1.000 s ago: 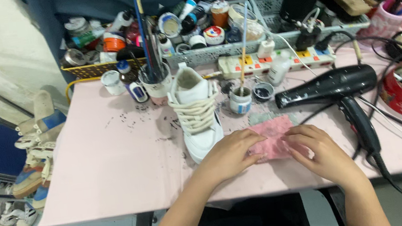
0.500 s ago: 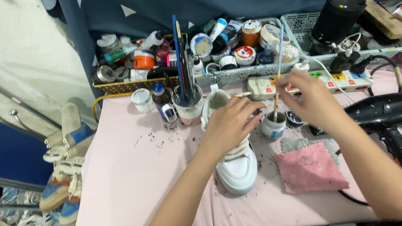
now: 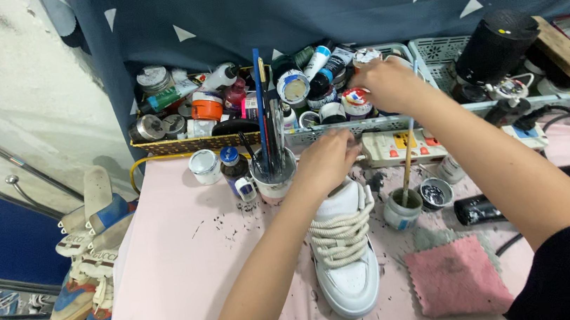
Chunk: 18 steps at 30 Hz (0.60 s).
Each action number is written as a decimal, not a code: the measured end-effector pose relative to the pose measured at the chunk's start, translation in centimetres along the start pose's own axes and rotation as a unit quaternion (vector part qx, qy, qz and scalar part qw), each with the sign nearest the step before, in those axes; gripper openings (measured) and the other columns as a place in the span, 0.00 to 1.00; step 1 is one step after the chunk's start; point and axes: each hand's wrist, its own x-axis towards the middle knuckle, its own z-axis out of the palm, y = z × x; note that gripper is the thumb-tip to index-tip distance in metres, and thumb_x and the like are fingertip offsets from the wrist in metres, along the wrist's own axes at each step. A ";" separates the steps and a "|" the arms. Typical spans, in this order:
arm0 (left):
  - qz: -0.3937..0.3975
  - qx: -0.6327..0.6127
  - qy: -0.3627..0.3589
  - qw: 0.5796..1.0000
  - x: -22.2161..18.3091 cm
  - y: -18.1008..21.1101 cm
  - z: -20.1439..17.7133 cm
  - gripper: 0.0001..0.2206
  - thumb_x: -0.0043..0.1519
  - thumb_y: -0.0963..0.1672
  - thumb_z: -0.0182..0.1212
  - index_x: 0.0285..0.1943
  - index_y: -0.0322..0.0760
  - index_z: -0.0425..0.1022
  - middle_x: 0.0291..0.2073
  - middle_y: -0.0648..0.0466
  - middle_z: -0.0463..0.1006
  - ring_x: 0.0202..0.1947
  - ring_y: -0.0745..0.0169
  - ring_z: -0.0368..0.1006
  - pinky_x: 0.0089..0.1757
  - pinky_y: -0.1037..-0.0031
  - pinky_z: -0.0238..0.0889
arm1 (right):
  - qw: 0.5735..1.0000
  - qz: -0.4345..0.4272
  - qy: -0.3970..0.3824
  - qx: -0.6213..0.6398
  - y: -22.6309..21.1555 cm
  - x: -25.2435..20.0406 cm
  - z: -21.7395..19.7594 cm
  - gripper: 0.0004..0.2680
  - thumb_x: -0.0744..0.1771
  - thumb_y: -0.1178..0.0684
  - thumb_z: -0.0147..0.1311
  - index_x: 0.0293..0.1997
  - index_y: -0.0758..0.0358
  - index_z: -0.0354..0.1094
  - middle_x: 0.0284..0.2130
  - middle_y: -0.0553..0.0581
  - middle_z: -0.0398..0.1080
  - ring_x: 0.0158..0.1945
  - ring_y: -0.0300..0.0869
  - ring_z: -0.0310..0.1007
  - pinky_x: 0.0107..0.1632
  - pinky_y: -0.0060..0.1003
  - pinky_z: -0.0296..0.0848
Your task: The person paints a design on a white sneaker by dipping a brush into a jar of paint, wiping the brush on a cloth, and applying paint to the side of the shoe.
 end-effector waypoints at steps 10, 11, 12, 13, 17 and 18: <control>-0.018 0.166 0.022 0.986 5.3 -3.0 4.2 0.23 0.56 0.48 0.66 0.55 0.26 0.71 0.53 0.39 0.72 0.53 0.40 0.69 0.49 0.50 0.64 | 0.988 -0.075 0.111 0.071 -7.3 8.1 0.2 0.32 0.55 0.46 0.73 0.64 0.54 0.59 0.59 0.65 0.65 0.58 0.63 0.66 0.57 0.60 0.64; -0.023 0.170 0.008 0.985 5.4 -2.9 4.2 0.23 0.56 0.48 0.65 0.55 0.27 0.71 0.52 0.40 0.72 0.53 0.40 0.69 0.50 0.51 0.64 | 0.986 -0.066 0.105 0.108 -7.1 8.4 0.4 0.31 0.56 0.46 0.73 0.63 0.56 0.60 0.57 0.66 0.66 0.56 0.63 0.68 0.57 0.57 0.66; -0.028 0.174 -0.006 0.984 5.4 -2.9 4.0 0.23 0.56 0.49 0.65 0.54 0.28 0.71 0.52 0.41 0.72 0.54 0.41 0.69 0.51 0.51 0.64 | 0.983 -0.057 0.098 0.145 -6.6 8.8 0.6 0.30 0.56 0.47 0.72 0.62 0.57 0.60 0.55 0.66 0.68 0.55 0.62 0.70 0.57 0.55 0.69; -0.028 0.169 -0.014 0.985 5.3 -2.9 3.8 0.24 0.56 0.49 0.65 0.55 0.28 0.70 0.53 0.42 0.72 0.55 0.42 0.69 0.51 0.52 0.64 | 0.978 -0.049 0.091 0.182 -6.0 9.1 0.8 0.29 0.56 0.48 0.71 0.61 0.58 0.60 0.54 0.67 0.69 0.53 0.62 0.73 0.57 0.53 0.71; -0.030 0.149 -0.038 0.988 4.7 -3.2 3.5 0.26 0.58 0.50 0.63 0.59 0.26 0.67 0.55 0.41 0.72 0.56 0.41 0.70 0.52 0.53 0.66 | 0.884 -0.005 0.149 0.444 -1.1 9.2 1.5 0.24 0.61 0.52 0.65 0.60 0.63 0.57 0.43 0.66 0.75 0.46 0.55 0.79 0.48 0.44 0.78; -0.030 0.144 -0.041 0.988 4.5 -3.2 3.4 0.27 0.60 0.50 0.63 0.60 0.26 0.67 0.55 0.40 0.72 0.56 0.41 0.70 0.52 0.53 0.66 | 0.838 -0.009 0.135 0.529 0.1 9.5 1.4 0.22 0.64 0.53 0.61 0.63 0.63 0.54 0.44 0.65 0.74 0.47 0.53 0.79 0.47 0.41 0.79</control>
